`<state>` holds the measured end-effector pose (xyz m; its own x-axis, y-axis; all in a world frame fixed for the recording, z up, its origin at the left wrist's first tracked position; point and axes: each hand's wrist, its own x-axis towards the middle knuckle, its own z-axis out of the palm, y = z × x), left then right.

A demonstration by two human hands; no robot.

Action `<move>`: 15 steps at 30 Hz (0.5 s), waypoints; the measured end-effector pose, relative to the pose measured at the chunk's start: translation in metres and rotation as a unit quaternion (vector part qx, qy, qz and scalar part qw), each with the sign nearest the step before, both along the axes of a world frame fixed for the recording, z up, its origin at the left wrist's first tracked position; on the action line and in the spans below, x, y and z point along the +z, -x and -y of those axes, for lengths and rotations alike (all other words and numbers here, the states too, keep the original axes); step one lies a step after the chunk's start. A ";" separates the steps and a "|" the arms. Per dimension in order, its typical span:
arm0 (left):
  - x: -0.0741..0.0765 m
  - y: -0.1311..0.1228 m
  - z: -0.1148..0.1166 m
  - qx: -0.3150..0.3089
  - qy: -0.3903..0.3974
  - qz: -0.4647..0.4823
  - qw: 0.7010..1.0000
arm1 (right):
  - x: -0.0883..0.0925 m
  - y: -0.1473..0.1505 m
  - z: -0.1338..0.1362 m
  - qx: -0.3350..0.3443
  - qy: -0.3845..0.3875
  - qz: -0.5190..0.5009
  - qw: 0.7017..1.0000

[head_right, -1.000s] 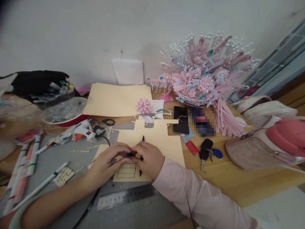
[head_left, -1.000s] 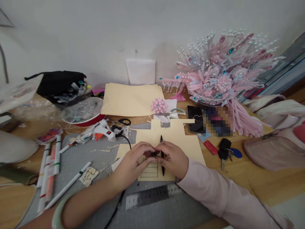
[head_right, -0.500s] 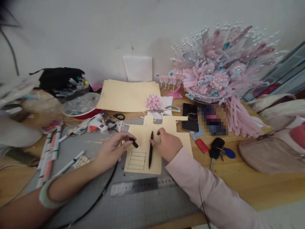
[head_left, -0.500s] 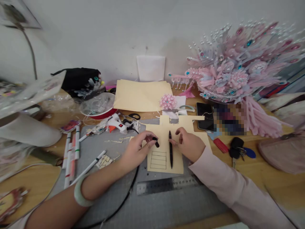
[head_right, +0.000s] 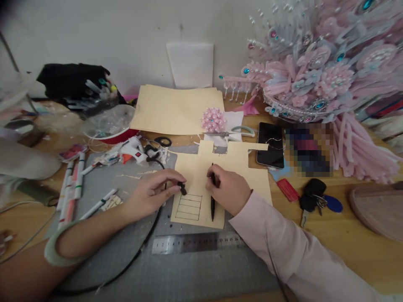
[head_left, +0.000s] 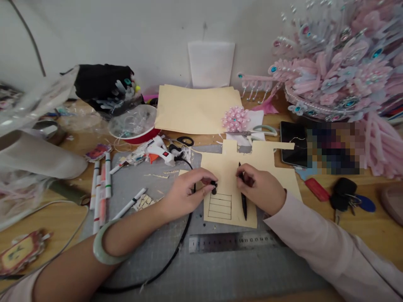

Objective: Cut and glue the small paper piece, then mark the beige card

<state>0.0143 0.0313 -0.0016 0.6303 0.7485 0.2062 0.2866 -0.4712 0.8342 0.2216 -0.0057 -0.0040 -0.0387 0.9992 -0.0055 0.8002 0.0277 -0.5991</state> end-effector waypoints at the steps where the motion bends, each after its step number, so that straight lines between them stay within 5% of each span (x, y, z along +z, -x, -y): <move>1: 0.000 0.000 0.000 -0.004 -0.002 0.002 1.000 | -0.001 -0.001 0.000 -0.002 -0.013 -0.054 0.998; 4: 0.000 0.001 -0.001 -0.010 0.008 0.007 1.000 | -0.004 -0.004 0.002 -0.025 -0.038 -0.242 0.969; 9: -0.002 0.002 -0.002 -0.015 0.037 0.005 0.999 | -0.005 -0.005 0.001 -0.062 0.025 -0.506 0.860; 15: -0.002 0.001 -0.002 -0.027 0.056 0.013 0.998 | -0.006 0.000 -0.001 -0.051 0.033 -0.565 0.823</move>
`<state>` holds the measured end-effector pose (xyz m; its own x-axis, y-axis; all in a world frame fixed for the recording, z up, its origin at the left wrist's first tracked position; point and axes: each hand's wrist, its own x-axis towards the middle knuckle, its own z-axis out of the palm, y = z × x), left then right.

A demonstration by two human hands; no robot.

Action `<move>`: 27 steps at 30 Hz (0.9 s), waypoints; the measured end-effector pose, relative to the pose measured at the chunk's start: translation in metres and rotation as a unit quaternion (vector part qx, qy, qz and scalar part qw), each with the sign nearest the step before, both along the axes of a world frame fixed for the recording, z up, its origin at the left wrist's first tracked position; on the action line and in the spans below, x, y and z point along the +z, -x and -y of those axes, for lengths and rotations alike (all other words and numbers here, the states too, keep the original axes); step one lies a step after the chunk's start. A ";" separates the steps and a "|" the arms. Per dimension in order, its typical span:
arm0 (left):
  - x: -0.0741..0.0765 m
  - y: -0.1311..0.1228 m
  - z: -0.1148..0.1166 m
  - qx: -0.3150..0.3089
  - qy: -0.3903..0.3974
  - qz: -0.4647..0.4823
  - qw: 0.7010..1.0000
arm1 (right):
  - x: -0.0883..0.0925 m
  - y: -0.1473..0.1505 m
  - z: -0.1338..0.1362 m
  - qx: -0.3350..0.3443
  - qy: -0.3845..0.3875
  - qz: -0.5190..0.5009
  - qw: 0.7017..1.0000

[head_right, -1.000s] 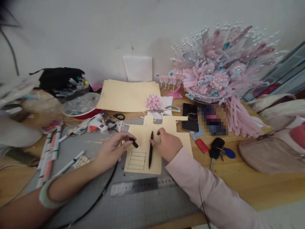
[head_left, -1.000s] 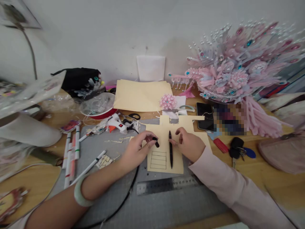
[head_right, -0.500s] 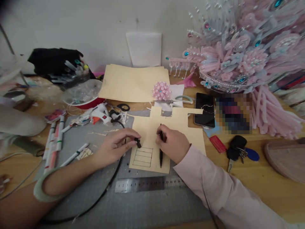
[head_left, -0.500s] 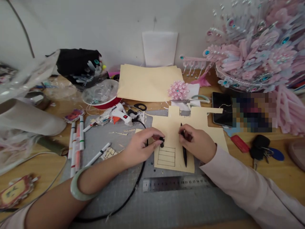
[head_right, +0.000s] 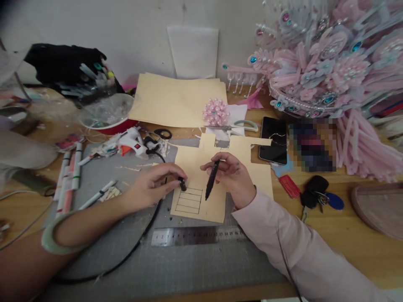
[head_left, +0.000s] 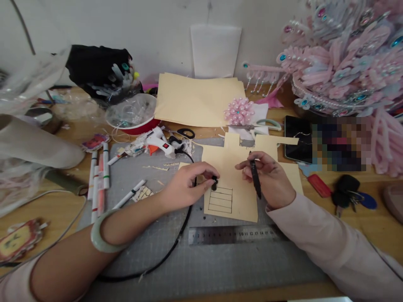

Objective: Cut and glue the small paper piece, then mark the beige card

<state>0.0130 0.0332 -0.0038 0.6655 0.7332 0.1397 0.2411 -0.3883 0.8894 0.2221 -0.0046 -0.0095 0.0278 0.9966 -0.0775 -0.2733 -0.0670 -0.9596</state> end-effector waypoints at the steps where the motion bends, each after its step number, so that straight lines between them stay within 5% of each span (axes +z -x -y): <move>1: 0.000 0.000 0.000 0.000 -0.003 0.001 1.000 | -0.001 0.001 0.001 0.000 -0.005 0.000 1.000; 8: 0.004 0.000 0.001 -0.010 -0.023 -0.002 1.000 | -0.002 0.004 0.009 -0.007 -0.081 0.100 0.992; 14: 0.004 -0.001 0.001 -0.016 -0.043 0.012 0.999 | 0.003 0.007 0.021 0.001 -0.161 0.245 0.956; 17: 0.003 0.000 0.001 -0.033 -0.036 0.018 0.999 | 0.007 0.007 0.026 0.029 -0.229 0.342 0.911; 22: 0.003 0.002 0.000 -0.029 -0.008 0.019 0.999 | 0.014 0.010 0.031 0.129 -0.378 0.467 0.789; 27: 0.001 0.002 -0.002 -0.038 0.009 0.023 0.999 | 0.013 0.019 0.030 0.135 -0.422 0.523 0.728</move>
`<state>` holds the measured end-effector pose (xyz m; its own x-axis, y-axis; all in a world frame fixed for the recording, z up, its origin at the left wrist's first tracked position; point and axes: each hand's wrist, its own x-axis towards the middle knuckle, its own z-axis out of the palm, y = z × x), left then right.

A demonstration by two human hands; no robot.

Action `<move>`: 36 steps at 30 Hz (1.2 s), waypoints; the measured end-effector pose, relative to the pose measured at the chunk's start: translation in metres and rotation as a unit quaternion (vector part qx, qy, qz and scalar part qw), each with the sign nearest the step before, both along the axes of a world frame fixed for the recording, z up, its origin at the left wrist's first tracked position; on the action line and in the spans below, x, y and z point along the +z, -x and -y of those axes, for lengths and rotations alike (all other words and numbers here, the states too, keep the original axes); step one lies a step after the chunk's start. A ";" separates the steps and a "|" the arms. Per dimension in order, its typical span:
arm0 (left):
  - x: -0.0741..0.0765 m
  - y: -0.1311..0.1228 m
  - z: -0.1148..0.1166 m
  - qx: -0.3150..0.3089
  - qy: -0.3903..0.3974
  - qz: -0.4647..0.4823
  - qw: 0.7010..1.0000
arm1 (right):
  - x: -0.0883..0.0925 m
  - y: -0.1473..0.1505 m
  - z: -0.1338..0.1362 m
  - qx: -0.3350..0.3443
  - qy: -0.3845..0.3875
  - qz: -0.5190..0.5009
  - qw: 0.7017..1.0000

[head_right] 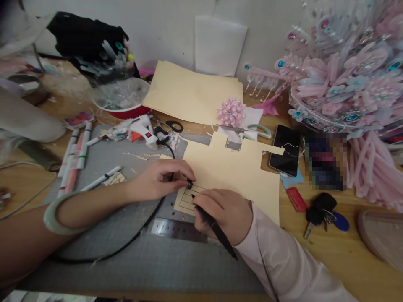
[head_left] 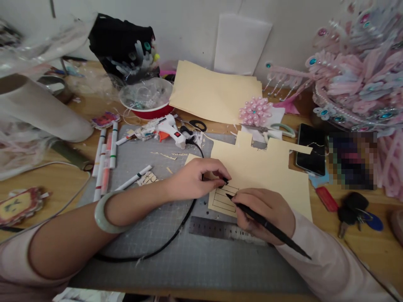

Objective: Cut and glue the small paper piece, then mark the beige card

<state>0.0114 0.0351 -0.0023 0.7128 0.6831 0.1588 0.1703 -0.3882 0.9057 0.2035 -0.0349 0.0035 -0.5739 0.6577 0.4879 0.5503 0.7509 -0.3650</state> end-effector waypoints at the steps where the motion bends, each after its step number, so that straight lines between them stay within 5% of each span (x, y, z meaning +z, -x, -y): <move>1: 0.000 0.000 -0.001 -0.003 0.000 0.002 1.000 | -0.001 0.002 0.000 -0.005 -0.004 0.013 1.000; 11: 0.002 0.004 -0.004 -0.064 -0.053 -0.004 0.997 | -0.011 0.006 0.006 -0.007 -0.047 0.102 0.994; 36: 0.004 0.003 -0.006 -0.075 -0.008 -0.012 0.997 | -0.009 0.011 0.007 -0.025 -0.059 0.132 0.989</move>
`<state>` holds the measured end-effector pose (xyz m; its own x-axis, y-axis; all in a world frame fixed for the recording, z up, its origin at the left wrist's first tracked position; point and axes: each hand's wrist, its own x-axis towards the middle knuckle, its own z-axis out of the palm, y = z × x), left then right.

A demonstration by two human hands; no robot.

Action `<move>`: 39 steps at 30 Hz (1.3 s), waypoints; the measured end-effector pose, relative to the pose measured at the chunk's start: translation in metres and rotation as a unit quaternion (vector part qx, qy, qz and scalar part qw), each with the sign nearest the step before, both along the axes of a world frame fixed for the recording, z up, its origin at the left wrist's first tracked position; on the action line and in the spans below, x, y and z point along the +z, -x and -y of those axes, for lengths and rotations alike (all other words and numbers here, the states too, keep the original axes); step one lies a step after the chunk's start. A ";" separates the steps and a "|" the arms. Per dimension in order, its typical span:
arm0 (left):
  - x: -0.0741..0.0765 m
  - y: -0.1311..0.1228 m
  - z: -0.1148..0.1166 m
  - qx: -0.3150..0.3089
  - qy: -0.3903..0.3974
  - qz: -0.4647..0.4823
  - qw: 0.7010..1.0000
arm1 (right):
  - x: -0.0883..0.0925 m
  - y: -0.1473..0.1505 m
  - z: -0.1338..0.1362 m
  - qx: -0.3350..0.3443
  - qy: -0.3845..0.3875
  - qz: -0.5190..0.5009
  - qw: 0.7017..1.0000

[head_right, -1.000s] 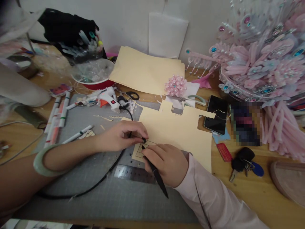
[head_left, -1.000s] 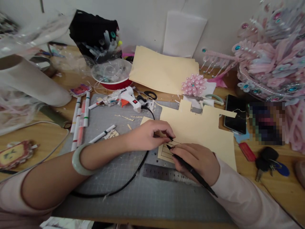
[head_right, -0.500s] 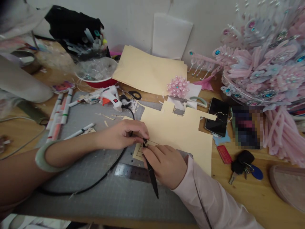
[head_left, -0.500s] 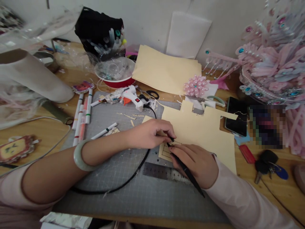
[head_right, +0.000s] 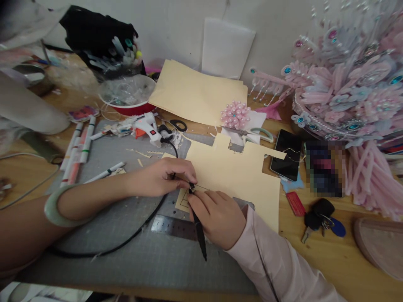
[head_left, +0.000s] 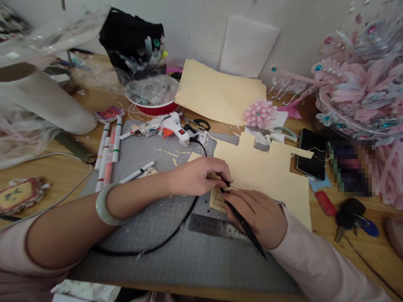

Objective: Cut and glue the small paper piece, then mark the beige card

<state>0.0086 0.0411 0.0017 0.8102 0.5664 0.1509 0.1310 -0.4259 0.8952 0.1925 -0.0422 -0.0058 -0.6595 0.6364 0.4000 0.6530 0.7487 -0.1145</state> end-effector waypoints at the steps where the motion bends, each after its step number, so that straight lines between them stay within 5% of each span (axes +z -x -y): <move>1: 0.000 0.000 0.000 0.001 0.000 0.000 1.000 | 0.000 0.000 0.000 -0.001 0.002 -0.003 1.000; 8: 0.001 0.000 0.000 0.005 0.006 -0.012 1.000 | 0.003 0.001 0.000 -0.007 0.031 -0.037 0.999; 11: 0.002 0.000 0.001 0.009 0.007 -0.017 1.000 | 0.007 -0.005 -0.002 -0.065 0.098 -0.111 0.987; 14: 0.003 0.001 0.001 0.007 0.007 -0.018 1.000 | 0.012 -0.015 -0.007 -0.146 0.166 -0.252 0.942; 18: 0.001 0.001 0.000 0.001 0.005 -0.009 1.000 | 0.016 -0.025 -0.011 -0.135 0.259 -0.427 0.856; 21: 0.000 0.002 0.000 0.000 0.002 -0.011 1.000 | 0.022 -0.025 -0.011 -0.156 0.348 -0.497 0.779; 24: 0.000 0.002 0.000 -0.001 0.009 -0.012 1.000 | 0.030 -0.020 -0.009 -0.174 0.368 -0.536 0.740; 31: 0.000 0.000 -0.001 0.007 0.051 -0.014 0.999 | 0.033 -0.013 -0.006 -0.176 0.306 -0.562 0.748; 39: -0.001 -0.001 -0.002 0.027 0.082 -0.017 0.996 | 0.019 -0.016 -0.007 -0.076 0.326 -0.568 0.752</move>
